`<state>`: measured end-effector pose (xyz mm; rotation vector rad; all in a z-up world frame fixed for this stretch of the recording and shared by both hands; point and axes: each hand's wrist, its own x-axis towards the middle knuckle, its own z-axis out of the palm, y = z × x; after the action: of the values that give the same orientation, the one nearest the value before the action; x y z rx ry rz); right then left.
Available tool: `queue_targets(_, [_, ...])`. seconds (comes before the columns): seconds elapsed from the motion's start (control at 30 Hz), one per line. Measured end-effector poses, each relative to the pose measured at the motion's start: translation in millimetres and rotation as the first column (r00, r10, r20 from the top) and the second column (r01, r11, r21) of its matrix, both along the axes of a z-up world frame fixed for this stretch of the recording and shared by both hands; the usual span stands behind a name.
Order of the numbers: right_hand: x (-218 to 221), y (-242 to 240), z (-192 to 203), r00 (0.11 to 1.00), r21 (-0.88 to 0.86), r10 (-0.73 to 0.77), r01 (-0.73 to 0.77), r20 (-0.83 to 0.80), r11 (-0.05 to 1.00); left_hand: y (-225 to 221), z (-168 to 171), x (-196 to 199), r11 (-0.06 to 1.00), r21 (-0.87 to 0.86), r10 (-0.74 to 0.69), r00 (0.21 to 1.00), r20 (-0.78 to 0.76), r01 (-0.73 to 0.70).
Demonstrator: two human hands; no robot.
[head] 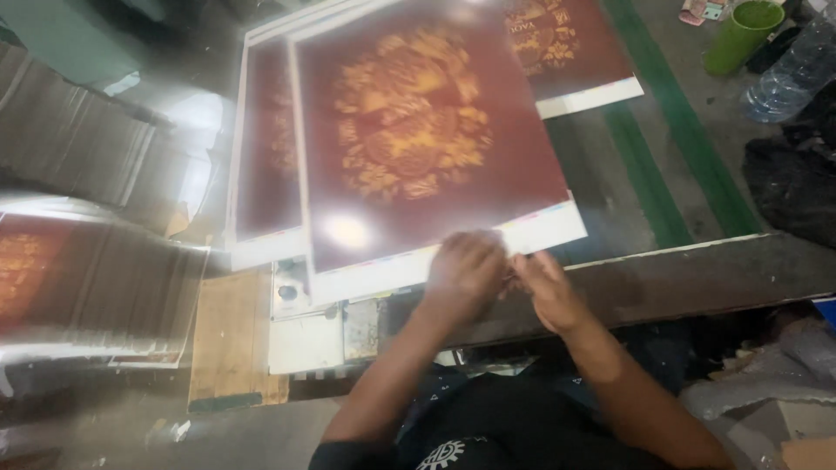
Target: Inspecting and moving printed sheets from one stack to another on a workbench.
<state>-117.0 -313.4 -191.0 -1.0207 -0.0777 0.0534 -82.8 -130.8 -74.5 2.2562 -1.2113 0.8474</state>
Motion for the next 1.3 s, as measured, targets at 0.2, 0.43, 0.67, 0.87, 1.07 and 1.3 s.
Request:
queue_targets(0.2, [-14.7, -44.5, 18.2, 0.921, 0.107, -0.383, 0.389, -0.073, 0.915, 29.1, 1.3, -3.4, 0.995, 0.060, 0.083, 0.995, -0.048, -0.080])
queue_targets(0.43, [-56.4, -155.9, -35.5, 0.783, -0.106, -0.615, 0.607, -0.094, 0.788, 99.6, 0.0, 42.5, 0.908, 0.062, 0.420, 0.896, -0.142, -0.415])
queue_targets(0.67, [-81.5, -220.4, -83.0, 0.738, -0.218, -0.661, 0.629, -0.136, 0.747, 126.7, -27.3, 54.6, 0.845, 0.173, 0.508, 0.861, 0.039, -0.506])
queue_targets(0.87, [-52.9, -216.8, -85.0, 0.760, -0.340, -0.630, 0.558, -0.158, 0.757, 139.2, -26.6, 56.5, 0.863, 0.045, 0.505, 0.863, -0.023, -0.503])
queue_targets(1.07, [25.2, -214.5, -75.3, 0.816, -0.370, -0.568, 0.497, -0.110, 0.785, 136.7, -19.2, 55.8, 0.854, 0.105, 0.519, 0.848, -0.110, -0.509])
queue_targets(1.3, [122.5, -231.3, -73.7, 0.891, -0.248, -0.422, 0.376, -0.170, 0.893, 132.6, 6.0, 44.1, 0.900, 0.138, 0.415, 0.909, 0.015, -0.413])
